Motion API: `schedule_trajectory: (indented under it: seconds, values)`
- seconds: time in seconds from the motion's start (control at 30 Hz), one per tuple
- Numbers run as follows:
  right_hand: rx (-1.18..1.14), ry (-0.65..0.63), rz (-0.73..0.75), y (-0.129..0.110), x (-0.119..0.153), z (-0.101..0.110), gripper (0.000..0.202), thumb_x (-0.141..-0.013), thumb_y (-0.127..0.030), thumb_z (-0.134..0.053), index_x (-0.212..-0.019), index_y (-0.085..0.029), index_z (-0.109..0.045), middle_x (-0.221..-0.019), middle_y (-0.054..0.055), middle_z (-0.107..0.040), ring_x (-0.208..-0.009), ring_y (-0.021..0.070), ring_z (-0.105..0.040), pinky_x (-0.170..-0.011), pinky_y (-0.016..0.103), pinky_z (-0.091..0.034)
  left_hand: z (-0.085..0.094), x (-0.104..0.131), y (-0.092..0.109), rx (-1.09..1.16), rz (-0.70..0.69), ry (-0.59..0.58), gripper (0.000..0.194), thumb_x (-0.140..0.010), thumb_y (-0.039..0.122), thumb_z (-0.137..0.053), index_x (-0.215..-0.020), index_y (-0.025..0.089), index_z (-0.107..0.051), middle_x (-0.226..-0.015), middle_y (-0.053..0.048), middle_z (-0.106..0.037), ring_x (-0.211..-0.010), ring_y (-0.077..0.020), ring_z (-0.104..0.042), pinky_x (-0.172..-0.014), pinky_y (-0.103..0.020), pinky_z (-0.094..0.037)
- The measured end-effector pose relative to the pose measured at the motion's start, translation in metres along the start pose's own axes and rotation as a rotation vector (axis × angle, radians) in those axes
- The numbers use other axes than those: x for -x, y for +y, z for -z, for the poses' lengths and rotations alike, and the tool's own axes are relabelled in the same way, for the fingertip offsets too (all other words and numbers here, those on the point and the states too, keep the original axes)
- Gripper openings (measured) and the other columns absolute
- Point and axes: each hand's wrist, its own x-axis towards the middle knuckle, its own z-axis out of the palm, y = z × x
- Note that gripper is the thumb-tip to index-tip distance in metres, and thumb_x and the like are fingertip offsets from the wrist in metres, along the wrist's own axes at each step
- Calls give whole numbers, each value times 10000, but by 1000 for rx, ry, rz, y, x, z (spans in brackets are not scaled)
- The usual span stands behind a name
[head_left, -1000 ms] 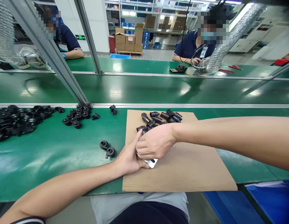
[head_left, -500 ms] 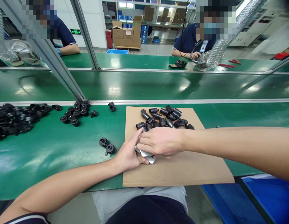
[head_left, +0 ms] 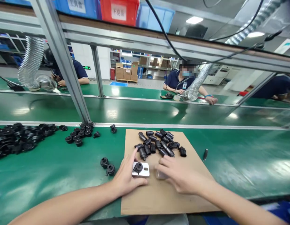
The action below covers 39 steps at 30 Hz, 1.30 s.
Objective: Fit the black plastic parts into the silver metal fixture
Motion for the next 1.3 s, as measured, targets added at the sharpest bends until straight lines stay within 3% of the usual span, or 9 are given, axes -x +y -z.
schedule_trajectory:
  seconds: [0.13, 0.27, 0.47, 0.57, 0.7, 0.87, 1.03, 1.17, 1.3]
  values:
    - [-262, 208, -21, -16, -17, -20, 473, -891, -284, -765, -1328, -238, -592, -1247, 113, -610, -1126, 302, -555, -932, 417, -481, -3, 2, -4, 62, -56, -3, 1365, -658, 323, -992, -1650, 335, -55, -1366, -106, -540, -1241, -335, -535, -1126, -524, -428]
    - [-394, 458, 22, -38, -56, -26, 75, -981, -227, -644, -1026, -214, -703, -928, 60, -667, -884, 230, -594, -778, 354, -471, -6, 5, -9, 91, -91, 5, 1389, -650, 145, -964, -1648, 370, -25, -1411, -93, -516, -1297, -327, -501, -1177, -523, -384]
    - [-389, 1010, 22, -32, -57, -10, 170, -966, -177, -661, -1112, -223, -736, -930, 71, -708, -835, 223, -617, -761, 367, -476, -5, 5, -8, 127, -69, 7, 1333, -678, 130, -928, -1650, 351, -43, -1330, -92, -557, -1213, -315, -537, -1142, -529, -409]
    - [-620, 923, -93, -19, -55, -9, 155, -987, -309, -665, -1049, -217, -773, -884, 74, -699, -756, 208, -598, -672, 340, -454, -6, 6, -7, 108, -65, 31, 1287, -676, 156, -928, -1641, 363, -102, -1339, -86, -559, -1210, -327, -528, -1135, -544, -393]
    - [-1327, 739, -299, -8, -65, -22, 399, -884, -550, -775, -1022, -177, -783, -768, 52, -650, -630, 151, -515, -588, 286, -389, -7, 8, -8, 103, -107, 100, 1046, -821, 300, -842, -1623, 366, -174, -1444, -111, -505, -1282, -351, -487, -1139, -559, -383]
    - [-1697, 590, -260, -10, -74, -37, 461, -762, -525, -905, -1047, -184, -785, -802, 29, -644, -645, 104, -472, -609, 240, -375, -10, 11, -15, 59, -123, 83, 943, -861, 244, -775, -1605, 361, -207, -1528, -115, -463, -1361, -351, -451, -1183, -571, -346]
    - [-1557, 579, -229, -4, -84, -43, 482, -821, -562, -837, -1117, -190, -757, -901, 52, -696, -658, 119, -524, -620, 249, -423, -10, 9, -17, 47, -118, 31, 771, -874, 285, -760, -1541, 285, -373, -1423, -136, -536, -1300, -353, -503, -1143, -545, -414]
    - [-1012, 640, -198, 16, -101, -41, 411, -961, -519, -610, -1134, -165, -727, -1013, 102, -728, -841, 225, -658, -771, 363, -544, -6, 8, -7, 31, -95, -33, 703, -810, 214, -793, -1453, 265, -512, -1361, -128, -554, -1278, -344, -517, -1149, -524, -430]
    - [-698, 697, -227, 29, -118, -27, 257, -954, -333, -570, -1067, -177, -740, -1057, 113, -697, -1014, 284, -641, -976, 484, -506, 0, 9, 7, 26, -101, -74, 718, -767, 144, -811, -1425, 259, -551, -1395, -117, -535, -1300, -316, -511, -1184, -480, -418]
